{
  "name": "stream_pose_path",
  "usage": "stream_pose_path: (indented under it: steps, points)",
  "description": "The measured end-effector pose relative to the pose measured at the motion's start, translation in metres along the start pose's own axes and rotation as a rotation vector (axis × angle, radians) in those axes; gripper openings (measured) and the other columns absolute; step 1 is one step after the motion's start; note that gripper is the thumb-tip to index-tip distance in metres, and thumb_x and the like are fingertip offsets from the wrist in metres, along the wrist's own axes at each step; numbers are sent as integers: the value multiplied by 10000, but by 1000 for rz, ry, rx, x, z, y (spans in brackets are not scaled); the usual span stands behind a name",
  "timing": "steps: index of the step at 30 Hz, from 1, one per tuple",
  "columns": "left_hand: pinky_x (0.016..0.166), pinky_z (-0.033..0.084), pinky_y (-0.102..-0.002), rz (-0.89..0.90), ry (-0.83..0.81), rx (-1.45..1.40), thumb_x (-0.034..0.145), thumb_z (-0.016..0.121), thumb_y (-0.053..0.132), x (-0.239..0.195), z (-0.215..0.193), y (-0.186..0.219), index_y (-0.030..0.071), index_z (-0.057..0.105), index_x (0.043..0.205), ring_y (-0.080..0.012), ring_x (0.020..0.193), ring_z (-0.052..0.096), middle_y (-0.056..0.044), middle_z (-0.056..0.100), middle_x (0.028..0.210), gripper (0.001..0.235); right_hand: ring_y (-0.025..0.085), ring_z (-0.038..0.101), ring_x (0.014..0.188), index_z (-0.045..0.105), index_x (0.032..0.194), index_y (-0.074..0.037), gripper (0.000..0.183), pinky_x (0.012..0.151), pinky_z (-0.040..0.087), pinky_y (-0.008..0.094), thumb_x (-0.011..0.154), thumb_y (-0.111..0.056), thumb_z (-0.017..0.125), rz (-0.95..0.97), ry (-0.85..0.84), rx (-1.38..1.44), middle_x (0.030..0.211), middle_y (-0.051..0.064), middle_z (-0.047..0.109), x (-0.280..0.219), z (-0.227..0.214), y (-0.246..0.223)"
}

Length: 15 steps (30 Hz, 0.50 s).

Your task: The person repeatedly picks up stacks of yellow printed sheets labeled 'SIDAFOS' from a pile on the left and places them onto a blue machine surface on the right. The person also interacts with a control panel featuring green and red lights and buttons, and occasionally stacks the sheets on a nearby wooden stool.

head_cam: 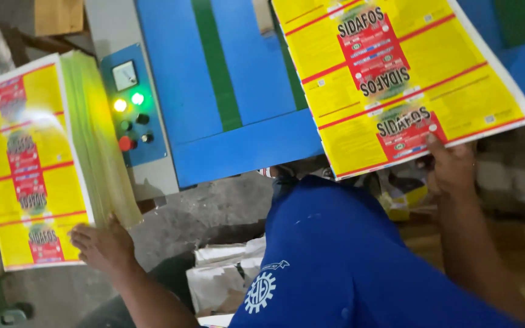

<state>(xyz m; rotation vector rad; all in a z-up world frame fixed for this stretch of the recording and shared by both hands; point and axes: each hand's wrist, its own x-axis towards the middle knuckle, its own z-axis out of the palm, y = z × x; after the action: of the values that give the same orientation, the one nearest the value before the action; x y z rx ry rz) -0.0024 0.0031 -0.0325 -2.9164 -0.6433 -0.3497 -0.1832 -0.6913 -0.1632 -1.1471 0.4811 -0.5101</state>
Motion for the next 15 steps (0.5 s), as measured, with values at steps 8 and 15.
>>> stream_pose_path:
  steps: [8,15]
  points:
    - [1046,529,-482,293,207,125,1152,605,355,-20,17,-65,-135,546,1335,-457,1292,638,-354,618,1335,526,151,677,875,579,1377,-62,330,617,523,282,1053,-63,638,139,121,10,1187,67,687,-13,21,9]
    - [696,552,-506,203,66,212,1143,637,287,-14,-21,-63,112,737,929,-394,775,708,-201,721,790,295,140,674,846,586,1358,-65,325,584,524,263,1041,-100,650,179,77,-72,1145,51,700,22,33,27]
